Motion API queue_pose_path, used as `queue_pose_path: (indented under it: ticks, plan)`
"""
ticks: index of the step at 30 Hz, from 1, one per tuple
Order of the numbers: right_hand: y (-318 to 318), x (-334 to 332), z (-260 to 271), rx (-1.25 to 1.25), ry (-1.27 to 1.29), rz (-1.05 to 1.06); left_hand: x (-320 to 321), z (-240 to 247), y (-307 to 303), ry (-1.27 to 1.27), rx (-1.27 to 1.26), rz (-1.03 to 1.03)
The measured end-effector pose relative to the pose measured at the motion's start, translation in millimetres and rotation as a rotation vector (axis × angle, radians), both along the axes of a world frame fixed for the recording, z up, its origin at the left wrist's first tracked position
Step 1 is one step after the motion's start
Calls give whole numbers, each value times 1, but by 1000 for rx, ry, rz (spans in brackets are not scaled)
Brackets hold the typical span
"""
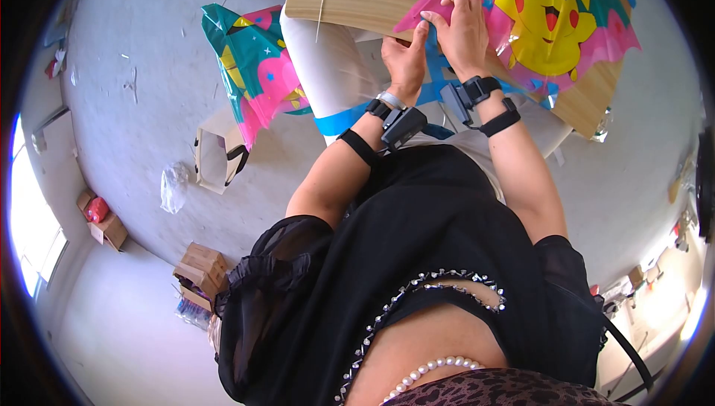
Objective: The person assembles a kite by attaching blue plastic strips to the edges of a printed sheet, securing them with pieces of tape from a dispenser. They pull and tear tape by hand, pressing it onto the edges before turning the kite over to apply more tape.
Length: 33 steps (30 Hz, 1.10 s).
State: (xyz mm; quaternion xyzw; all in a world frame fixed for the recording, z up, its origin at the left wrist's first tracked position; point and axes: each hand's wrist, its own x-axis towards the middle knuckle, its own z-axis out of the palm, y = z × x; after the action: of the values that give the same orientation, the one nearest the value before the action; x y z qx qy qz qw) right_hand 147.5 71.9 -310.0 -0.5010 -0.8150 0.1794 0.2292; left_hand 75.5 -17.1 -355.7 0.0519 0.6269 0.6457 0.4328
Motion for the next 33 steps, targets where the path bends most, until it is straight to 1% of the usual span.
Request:
queue_pose_path:
  ticks: [2,5,9,11,14,15,17,18,20,21,23,24,26,27,29,31,33]
  plan:
    - [3,-1,-1,16,-8,-13,0,1,0,23,-35,-13]
    - [7,-4,0,9,-54,-57,0,-3,0,9,-19,-8]
    - [12,-3,-6,36,-68,-55,2,-4,1,6,-19,-2]
    - [11,-3,-5,32,-81,-63,4,-9,2,130,22,55]
    - [19,-3,-13,58,-95,-87,4,-15,2,136,9,52]
    - [18,-4,-13,63,-86,-90,2,-8,1,144,15,50]
    - [19,-3,-11,40,-72,-89,-3,7,-4,-82,29,-1]
    - [20,-3,-11,47,-64,-90,-6,7,-4,-75,37,-2]
    - [19,-1,-12,26,-32,-65,-11,6,-6,-161,-125,13]
    - [19,0,-13,30,-24,-65,-9,15,-5,-153,-121,13]
    - [19,1,-16,38,18,-41,-5,33,0,-27,-189,50]
    - [18,-1,-14,42,25,-46,-6,29,1,-19,-185,46]
    - [16,-1,-9,-40,-1,-46,-5,22,5,12,-75,24]
    - [17,0,-12,-23,20,-19,-5,14,2,11,-62,-3]
    - [16,-1,-11,-63,57,-29,-13,-4,1,-8,-262,-63]
    - [15,2,-4,-124,48,-6,-12,0,2,-32,-188,-25]
    - [19,6,2,-189,19,29,-4,23,6,48,-246,-8]
